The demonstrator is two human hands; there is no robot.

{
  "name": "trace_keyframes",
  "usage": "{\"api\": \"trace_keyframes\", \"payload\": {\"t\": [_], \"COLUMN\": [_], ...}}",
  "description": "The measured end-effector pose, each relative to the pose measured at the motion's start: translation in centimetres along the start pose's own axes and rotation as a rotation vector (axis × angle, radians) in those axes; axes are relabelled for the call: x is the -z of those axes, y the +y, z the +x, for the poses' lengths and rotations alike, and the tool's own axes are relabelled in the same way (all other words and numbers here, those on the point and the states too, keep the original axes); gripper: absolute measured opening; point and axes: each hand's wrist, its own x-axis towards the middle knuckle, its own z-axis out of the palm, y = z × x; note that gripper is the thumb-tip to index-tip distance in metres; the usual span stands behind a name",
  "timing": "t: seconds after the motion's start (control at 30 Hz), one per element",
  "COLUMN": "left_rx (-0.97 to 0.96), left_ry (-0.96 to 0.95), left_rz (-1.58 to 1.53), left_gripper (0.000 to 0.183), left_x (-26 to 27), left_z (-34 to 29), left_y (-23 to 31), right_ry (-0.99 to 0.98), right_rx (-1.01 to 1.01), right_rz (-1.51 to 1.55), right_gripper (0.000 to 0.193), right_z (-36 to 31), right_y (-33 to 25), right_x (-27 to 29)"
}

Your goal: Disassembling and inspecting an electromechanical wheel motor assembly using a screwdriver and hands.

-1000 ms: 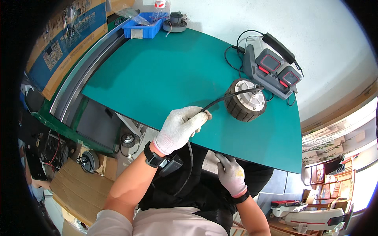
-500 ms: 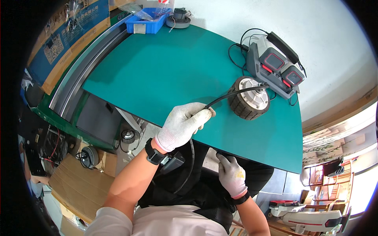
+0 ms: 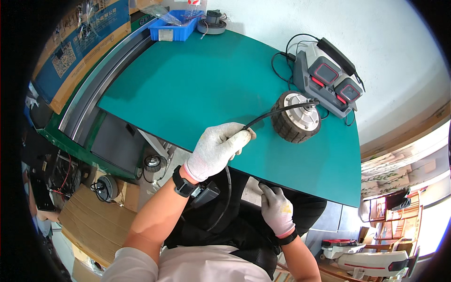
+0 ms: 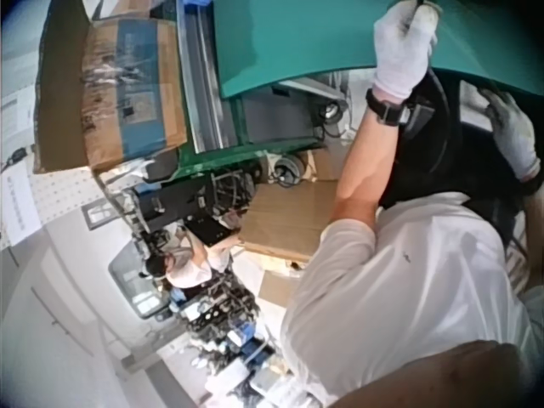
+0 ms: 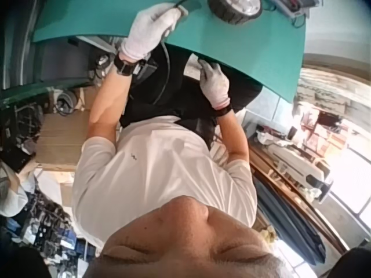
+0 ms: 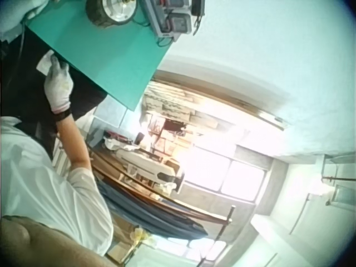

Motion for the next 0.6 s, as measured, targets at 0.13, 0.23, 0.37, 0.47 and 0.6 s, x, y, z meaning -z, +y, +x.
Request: {"api": "trace_keyframes", "payload": {"t": [0.13, 0.23, 0.37, 0.47, 0.6], "left_rx": [-0.019, 0.028, 0.027, 0.016, -0.077], "left_ry": [-0.003, 0.009, 0.021, 0.027, 0.02], "left_rz": [-0.013, -0.019, -0.005, -0.057, -0.1], "left_gripper": [0.026, 0.026, 0.029, 0.025, 0.049], "left_x": [-0.4, -0.6, 0.1, 0.0, 0.3], "left_z": [-0.2, 0.1, -0.4, 0.0, 0.0], "left_y": [0.2, 0.1, -0.2, -0.5, -0.9], "right_ry": [-0.013, -0.03, 0.036, -0.034, -0.049], "right_rx": [0.006, 0.05, 0.163, 0.107, 0.093], "right_rz": [0.008, -0.014, 0.025, 0.072, 0.052], "right_gripper": [0.03, 0.037, 0.028, 0.025, 0.025], "right_z": [0.6, 1.0, 0.1, -2.1, -2.8], "right_y": [0.1, 0.7, -1.9, -2.8, -3.1], "right_x": [-0.9, -2.1, 0.4, 3.3, 6.8]}}
